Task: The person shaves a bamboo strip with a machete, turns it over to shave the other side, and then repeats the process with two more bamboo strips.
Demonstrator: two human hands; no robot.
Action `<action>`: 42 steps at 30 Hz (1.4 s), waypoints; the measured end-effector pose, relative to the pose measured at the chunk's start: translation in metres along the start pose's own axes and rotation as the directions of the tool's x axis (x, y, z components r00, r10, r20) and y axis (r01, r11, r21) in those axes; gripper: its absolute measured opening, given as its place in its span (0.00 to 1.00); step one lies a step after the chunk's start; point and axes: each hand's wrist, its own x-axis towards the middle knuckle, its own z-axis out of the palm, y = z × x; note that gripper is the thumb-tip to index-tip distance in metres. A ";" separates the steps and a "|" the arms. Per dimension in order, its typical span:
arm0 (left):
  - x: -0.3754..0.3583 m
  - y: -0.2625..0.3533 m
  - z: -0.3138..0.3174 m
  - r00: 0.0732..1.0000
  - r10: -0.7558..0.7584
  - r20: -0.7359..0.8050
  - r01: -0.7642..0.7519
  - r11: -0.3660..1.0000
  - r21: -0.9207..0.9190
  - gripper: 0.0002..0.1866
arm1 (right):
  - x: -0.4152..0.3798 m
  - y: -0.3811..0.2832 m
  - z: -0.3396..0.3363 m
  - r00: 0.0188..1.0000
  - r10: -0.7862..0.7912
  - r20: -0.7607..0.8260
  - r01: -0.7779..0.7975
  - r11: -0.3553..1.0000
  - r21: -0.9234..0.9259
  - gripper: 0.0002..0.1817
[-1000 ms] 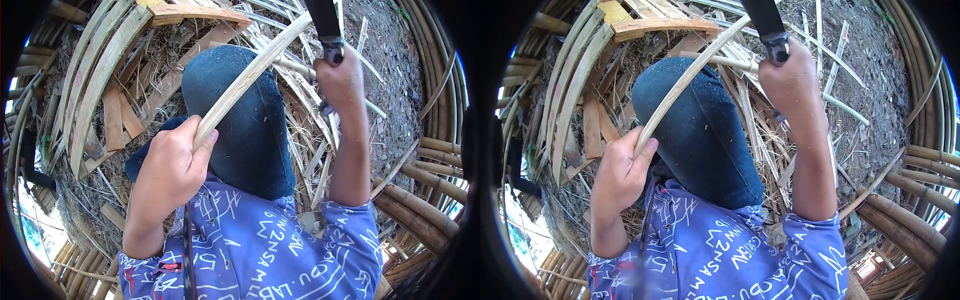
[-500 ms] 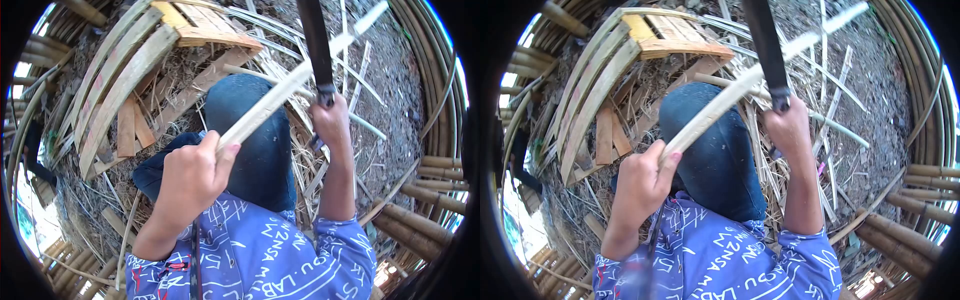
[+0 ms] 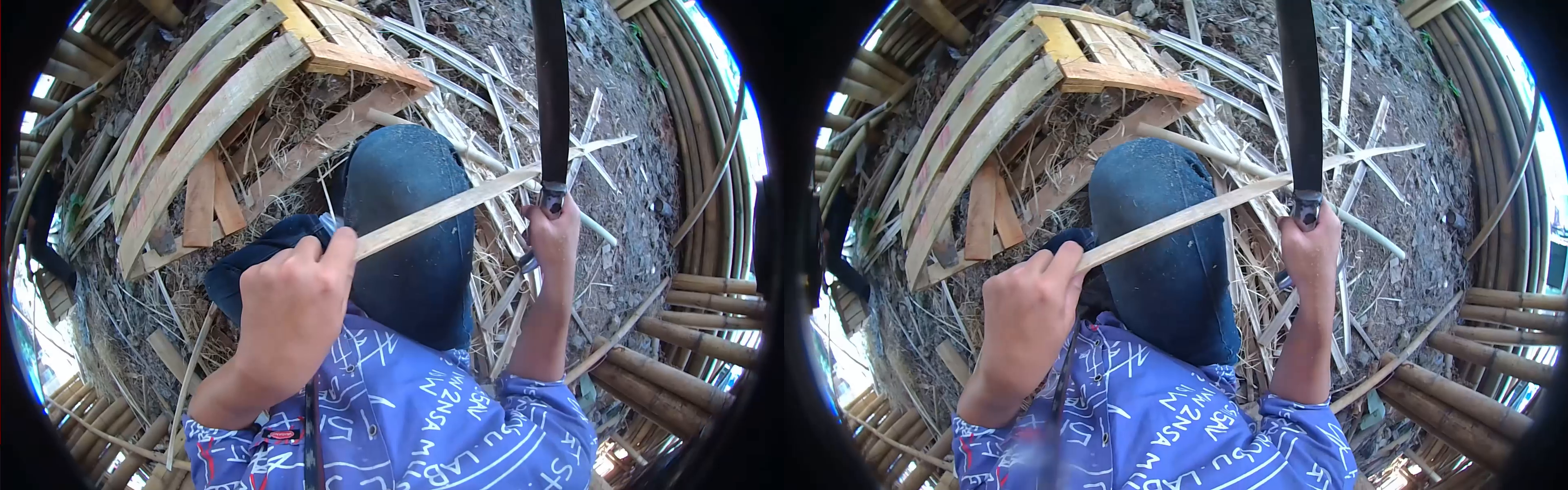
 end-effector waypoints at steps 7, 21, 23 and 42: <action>-0.003 0.014 0.002 0.997 -0.035 0.063 0.030 0.997 0.073 0.07 | -0.017 -0.013 0.014 0.999 -0.044 0.022 0.047 0.989 -0.141 0.11; 0.001 0.004 0.008 0.973 -0.122 0.195 0.196 0.885 -0.422 0.13 | -0.009 -0.041 0.010 0.993 -0.118 -0.010 0.111 0.957 -0.269 0.13; 0.003 0.004 0.004 0.970 -0.139 0.200 0.214 0.879 -0.426 0.13 | 0.001 -0.035 0.006 0.995 -0.084 -0.057 0.061 0.943 -0.326 0.15; 0.009 0.011 -0.001 0.963 -0.137 0.233 0.215 0.911 -0.352 0.14 | -0.051 -0.054 0.027 0.941 -0.150 0.303 0.165 0.986 -0.026 0.20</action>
